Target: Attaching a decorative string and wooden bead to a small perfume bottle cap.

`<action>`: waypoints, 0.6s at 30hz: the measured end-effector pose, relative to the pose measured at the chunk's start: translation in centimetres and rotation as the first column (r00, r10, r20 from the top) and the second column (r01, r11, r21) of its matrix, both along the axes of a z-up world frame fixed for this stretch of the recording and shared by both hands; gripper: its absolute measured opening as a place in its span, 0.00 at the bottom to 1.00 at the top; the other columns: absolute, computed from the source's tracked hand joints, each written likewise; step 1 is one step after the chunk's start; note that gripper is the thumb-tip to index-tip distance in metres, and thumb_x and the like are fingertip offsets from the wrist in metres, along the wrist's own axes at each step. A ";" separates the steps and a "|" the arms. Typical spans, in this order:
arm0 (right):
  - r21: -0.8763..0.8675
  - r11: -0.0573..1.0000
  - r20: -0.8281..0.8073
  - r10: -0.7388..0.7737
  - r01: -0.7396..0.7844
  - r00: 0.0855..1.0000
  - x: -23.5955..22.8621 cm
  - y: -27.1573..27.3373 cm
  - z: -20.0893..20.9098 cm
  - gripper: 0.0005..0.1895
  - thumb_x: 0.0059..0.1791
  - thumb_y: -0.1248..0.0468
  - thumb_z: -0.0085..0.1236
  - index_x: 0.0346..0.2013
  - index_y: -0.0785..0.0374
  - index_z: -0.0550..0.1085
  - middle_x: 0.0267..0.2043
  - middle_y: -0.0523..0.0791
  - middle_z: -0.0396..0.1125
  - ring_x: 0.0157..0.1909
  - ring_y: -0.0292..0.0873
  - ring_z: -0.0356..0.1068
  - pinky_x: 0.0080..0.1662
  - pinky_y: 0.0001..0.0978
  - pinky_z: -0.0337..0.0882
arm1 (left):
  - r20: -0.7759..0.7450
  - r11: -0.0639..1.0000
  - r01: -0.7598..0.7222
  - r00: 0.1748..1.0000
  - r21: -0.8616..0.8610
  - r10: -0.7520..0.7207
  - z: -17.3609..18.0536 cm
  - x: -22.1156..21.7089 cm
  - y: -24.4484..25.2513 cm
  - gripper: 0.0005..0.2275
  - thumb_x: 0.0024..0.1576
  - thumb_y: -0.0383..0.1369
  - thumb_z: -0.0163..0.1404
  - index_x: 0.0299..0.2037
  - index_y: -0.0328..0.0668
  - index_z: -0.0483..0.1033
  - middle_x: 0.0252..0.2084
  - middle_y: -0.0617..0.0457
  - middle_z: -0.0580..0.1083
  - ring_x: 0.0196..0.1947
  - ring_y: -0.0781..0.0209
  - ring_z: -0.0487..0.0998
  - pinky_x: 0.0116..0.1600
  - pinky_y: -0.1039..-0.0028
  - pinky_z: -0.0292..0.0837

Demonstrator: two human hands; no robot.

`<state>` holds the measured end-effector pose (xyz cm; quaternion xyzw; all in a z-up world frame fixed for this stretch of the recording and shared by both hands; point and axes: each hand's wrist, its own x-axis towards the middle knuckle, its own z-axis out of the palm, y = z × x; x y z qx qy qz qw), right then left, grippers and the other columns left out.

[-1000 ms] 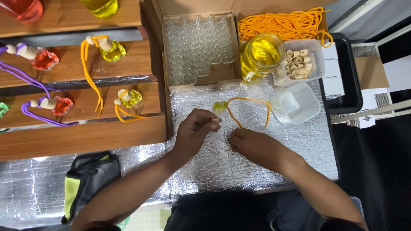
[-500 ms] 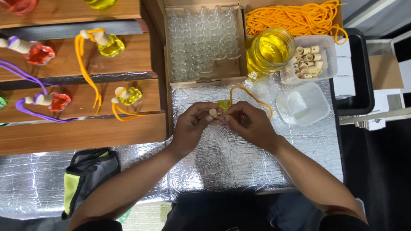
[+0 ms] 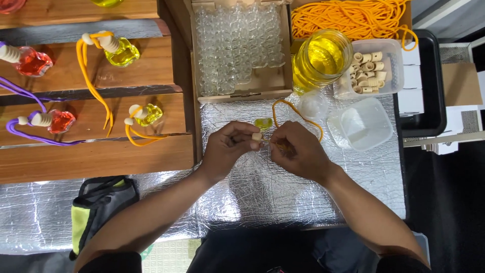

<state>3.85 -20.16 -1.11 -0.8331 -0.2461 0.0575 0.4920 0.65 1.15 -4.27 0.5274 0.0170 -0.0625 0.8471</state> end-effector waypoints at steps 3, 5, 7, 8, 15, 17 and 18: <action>-0.027 1.000 0.048 0.013 -0.012 0.999 0.1 0.0 0.2 0.06 0.47 0.65 0.64 0.37 0.60 0.76 0.29 0.48 0.67 0.31 0.47 0.69 0.33 0.39 0.72 | 0.004 1.000 0.001 1.000 0.012 -0.001 -0.1 0.0 -0.1 0.15 0.52 0.20 0.63 0.48 0.27 0.78 0.41 0.42 0.78 0.39 0.62 0.82 0.47 0.69 0.84; -0.041 0.999 0.073 0.016 -0.013 0.997 0.1 0.1 0.4 0.06 0.47 0.65 0.64 0.37 0.59 0.76 0.29 0.48 0.67 0.31 0.47 0.69 0.33 0.39 0.71 | 0.004 1.000 0.003 1.000 0.014 -0.004 0.2 0.0 -0.1 0.15 0.52 0.21 0.63 0.48 0.27 0.78 0.41 0.42 0.78 0.39 0.63 0.82 0.46 0.70 0.84; -0.018 1.000 0.055 0.022 -0.021 0.998 0.2 0.2 0.8 0.06 0.47 0.67 0.64 0.37 0.61 0.76 0.29 0.48 0.66 0.31 0.47 0.69 0.32 0.36 0.71 | 0.008 0.999 0.028 1.000 0.043 -0.028 0.8 0.0 0.0 0.15 0.52 0.22 0.63 0.49 0.28 0.78 0.38 0.42 0.78 0.38 0.62 0.82 0.46 0.69 0.83; -0.017 1.000 0.054 0.022 -0.021 0.998 0.1 0.1 0.7 0.06 0.47 0.67 0.64 0.37 0.61 0.76 0.29 0.48 0.66 0.31 0.47 0.69 0.32 0.36 0.71 | 0.008 0.999 0.028 1.000 0.044 -0.029 0.7 -0.1 0.1 0.15 0.52 0.22 0.63 0.49 0.28 0.78 0.38 0.42 0.78 0.38 0.62 0.82 0.46 0.69 0.83; -0.014 1.000 0.057 0.028 -0.027 0.998 0.3 0.0 0.8 0.05 0.47 0.66 0.63 0.36 0.60 0.75 0.28 0.47 0.66 0.30 0.46 0.68 0.30 0.37 0.70 | 0.006 0.995 0.067 0.998 0.068 -0.068 1.4 -0.2 0.1 0.13 0.53 0.22 0.63 0.48 0.29 0.80 0.33 0.43 0.79 0.34 0.64 0.82 0.44 0.73 0.81; -0.009 1.000 0.051 0.020 -0.020 0.999 0.3 0.0 0.8 0.05 0.47 0.66 0.63 0.36 0.60 0.75 0.27 0.47 0.66 0.30 0.47 0.68 0.30 0.36 0.70 | 0.010 0.994 0.074 0.997 0.084 -0.075 1.5 -0.2 0.1 0.13 0.53 0.22 0.63 0.47 0.29 0.80 0.32 0.43 0.80 0.33 0.64 0.81 0.43 0.73 0.81; -0.039 0.999 0.046 0.020 -0.018 0.999 0.3 0.0 0.7 0.06 0.47 0.65 0.64 0.36 0.60 0.75 0.28 0.47 0.66 0.31 0.48 0.69 0.32 0.37 0.70 | 0.001 0.994 0.083 0.996 0.076 -0.084 1.5 -0.3 0.1 0.13 0.53 0.21 0.63 0.47 0.29 0.80 0.32 0.42 0.80 0.33 0.64 0.82 0.43 0.73 0.81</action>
